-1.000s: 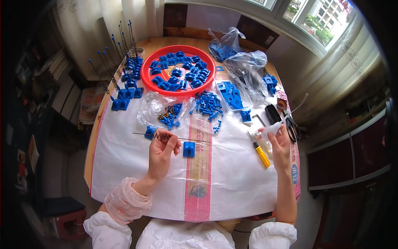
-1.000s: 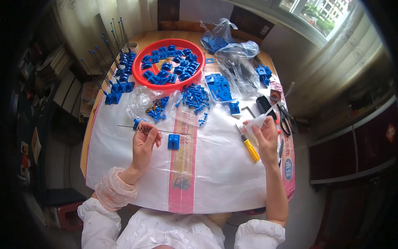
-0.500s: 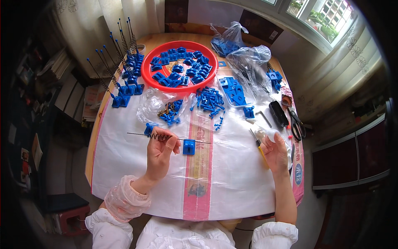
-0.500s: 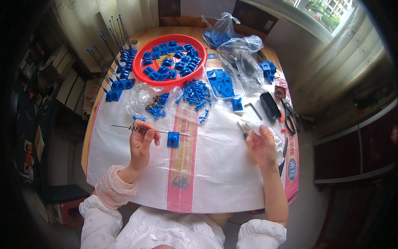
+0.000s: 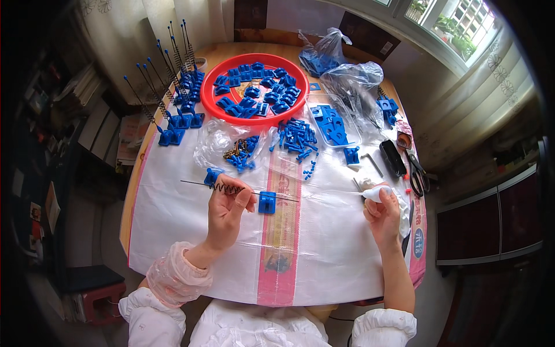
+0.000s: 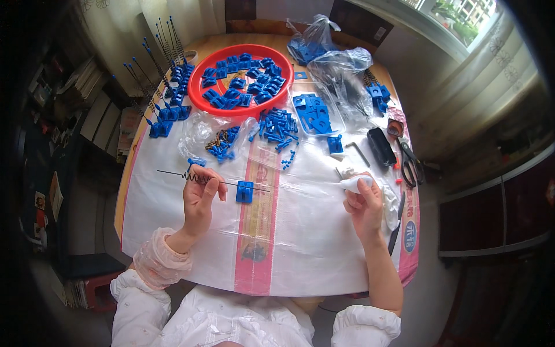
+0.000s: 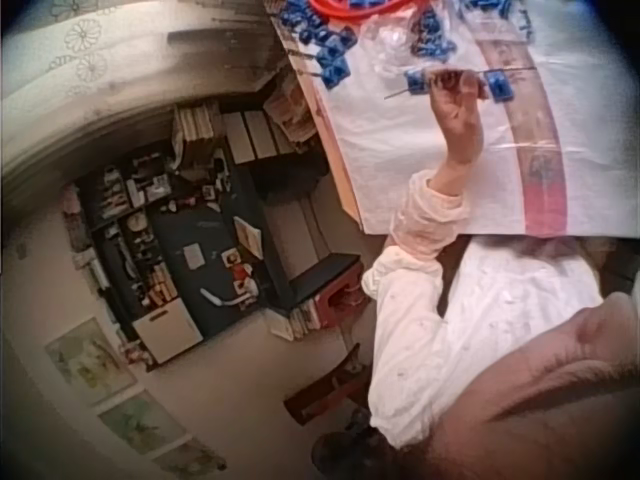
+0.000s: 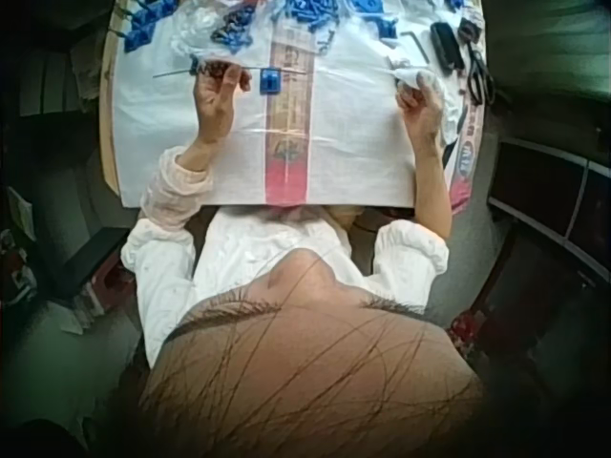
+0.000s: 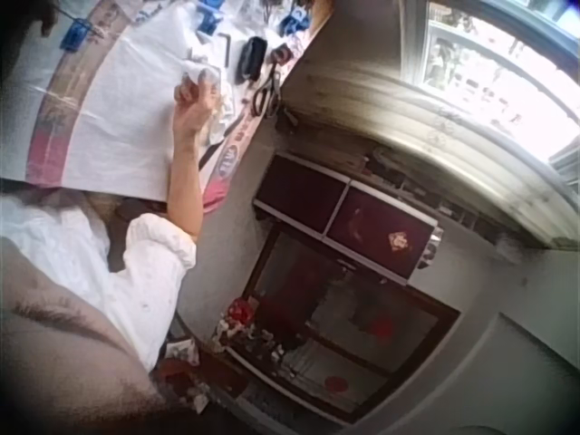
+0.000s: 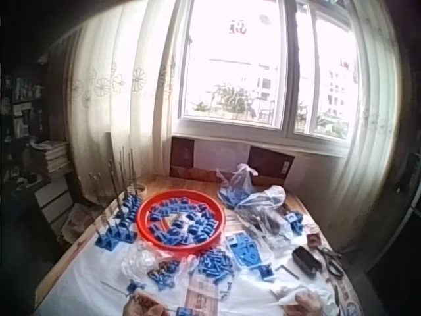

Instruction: Manually assemble small blue plastic housings onto metal wire and spring components.

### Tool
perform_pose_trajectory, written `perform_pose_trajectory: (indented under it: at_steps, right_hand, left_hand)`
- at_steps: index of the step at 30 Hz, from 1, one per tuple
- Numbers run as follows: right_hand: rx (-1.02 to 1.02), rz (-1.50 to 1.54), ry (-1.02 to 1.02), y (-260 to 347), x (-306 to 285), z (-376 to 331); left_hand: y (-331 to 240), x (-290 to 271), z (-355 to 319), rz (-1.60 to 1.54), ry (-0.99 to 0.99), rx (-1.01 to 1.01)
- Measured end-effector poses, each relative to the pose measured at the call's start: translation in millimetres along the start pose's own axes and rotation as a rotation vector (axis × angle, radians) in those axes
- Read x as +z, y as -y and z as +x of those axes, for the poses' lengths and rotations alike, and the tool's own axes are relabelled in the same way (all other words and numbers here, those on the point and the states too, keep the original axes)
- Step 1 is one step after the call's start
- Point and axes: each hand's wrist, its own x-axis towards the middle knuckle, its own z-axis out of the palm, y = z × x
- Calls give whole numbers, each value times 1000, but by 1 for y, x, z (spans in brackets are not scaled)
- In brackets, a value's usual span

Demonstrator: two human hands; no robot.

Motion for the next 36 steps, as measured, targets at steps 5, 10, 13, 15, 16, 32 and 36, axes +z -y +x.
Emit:
perform_pose_trajectory:
  at_steps: [5,10,13,15,16,32,36]
  right_hand:
    - [-16,-55,40,-3,-1,0]
    - [-46,-96,55,-5,-1,0]
    - [-81,-103,63,-5,2,-2]
    - [-118,-95,59,-6,2,-2]
    - [-129,-105,56,-6,4,-3]
    - [-216,-132,66,-2,5,-5]
    - [-217,-132,85,0,5,-5]
  left_hand:
    - [-1,1,0,19,12,-5]
    - [0,1,0,9,13,-4]
    - [-1,3,-1,10,2,-35]
    - [-1,3,0,14,-3,-57]
    - [-1,2,0,15,-4,-65]
    - [2,-3,3,1,-82,-129]
    - [2,-3,3,5,-97,-138]
